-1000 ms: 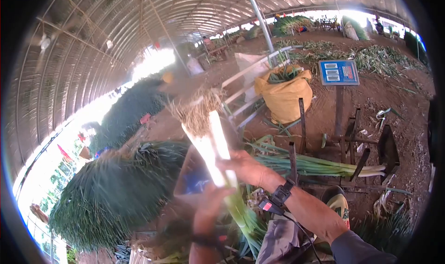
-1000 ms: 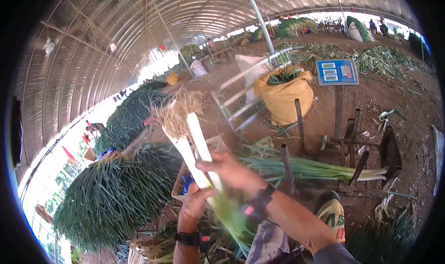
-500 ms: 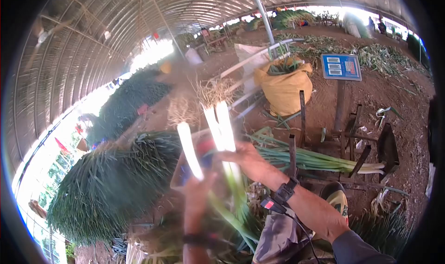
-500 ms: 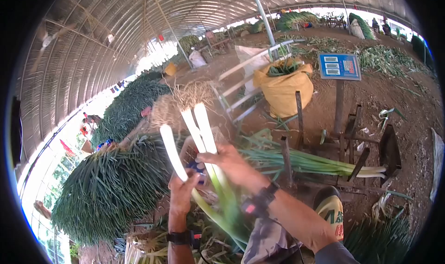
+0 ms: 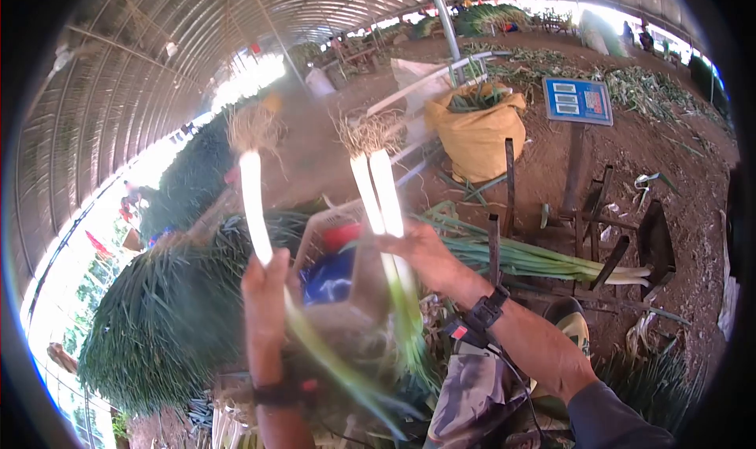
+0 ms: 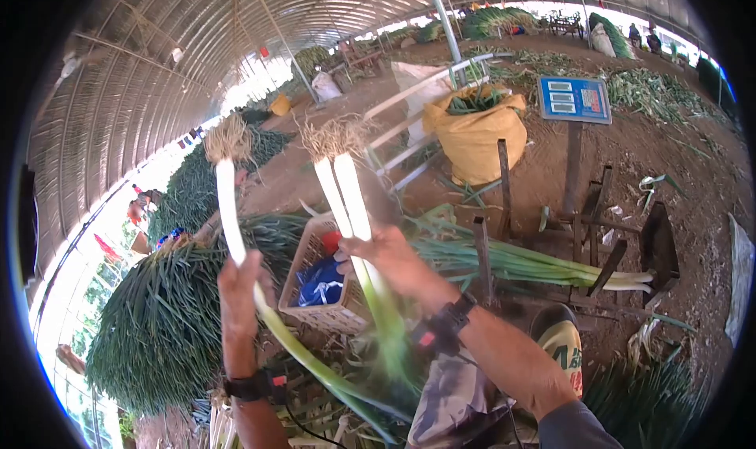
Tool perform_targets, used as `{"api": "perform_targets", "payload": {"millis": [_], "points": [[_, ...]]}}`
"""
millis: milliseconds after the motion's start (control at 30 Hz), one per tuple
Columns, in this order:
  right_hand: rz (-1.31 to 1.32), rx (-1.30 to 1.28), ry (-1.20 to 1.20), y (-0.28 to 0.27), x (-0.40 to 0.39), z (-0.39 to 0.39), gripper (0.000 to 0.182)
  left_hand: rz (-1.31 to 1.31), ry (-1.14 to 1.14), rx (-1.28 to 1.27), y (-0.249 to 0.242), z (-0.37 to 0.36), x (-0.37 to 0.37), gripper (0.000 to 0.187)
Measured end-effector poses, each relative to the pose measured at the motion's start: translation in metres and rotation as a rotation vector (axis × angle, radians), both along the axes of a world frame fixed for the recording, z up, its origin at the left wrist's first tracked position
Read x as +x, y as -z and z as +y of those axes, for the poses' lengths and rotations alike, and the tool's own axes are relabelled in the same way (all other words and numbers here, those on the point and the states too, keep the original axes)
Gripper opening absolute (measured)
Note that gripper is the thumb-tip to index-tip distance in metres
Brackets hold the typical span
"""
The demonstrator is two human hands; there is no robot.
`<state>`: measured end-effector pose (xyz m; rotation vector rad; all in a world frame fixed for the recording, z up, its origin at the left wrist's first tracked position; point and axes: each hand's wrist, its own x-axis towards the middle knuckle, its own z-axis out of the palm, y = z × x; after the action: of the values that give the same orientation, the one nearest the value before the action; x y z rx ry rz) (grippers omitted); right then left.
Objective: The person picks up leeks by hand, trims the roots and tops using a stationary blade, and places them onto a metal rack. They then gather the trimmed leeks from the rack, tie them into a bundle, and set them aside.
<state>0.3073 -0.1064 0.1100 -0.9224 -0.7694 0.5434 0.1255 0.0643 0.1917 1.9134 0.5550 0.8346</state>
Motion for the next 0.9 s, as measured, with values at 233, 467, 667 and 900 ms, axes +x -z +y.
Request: {"api": "perform_targets", "payload": {"millis": [233, 467, 667, 900], "points": [[-0.040, -0.124, -0.004, -0.006, -0.013, 0.007, 0.033, -0.125, 0.104, -0.117, 0.045, -0.017, 0.027, 0.023], [-0.087, -0.063, 0.053, 0.006, -0.019, 0.020, 0.035, -0.103, 0.292, -0.167, 0.111, -0.032, 0.050, 0.036], [-0.179, -0.188, 0.063, 0.010, -0.010, 0.011, 0.043, -0.194, 0.277, -0.213, 0.109, -0.045, 0.060, 0.033], [-0.103, -0.199, 0.151, -0.011, -0.024, -0.002, 0.042, -0.218, 0.241, -0.272, 0.118, -0.048, 0.066, 0.030]]}}
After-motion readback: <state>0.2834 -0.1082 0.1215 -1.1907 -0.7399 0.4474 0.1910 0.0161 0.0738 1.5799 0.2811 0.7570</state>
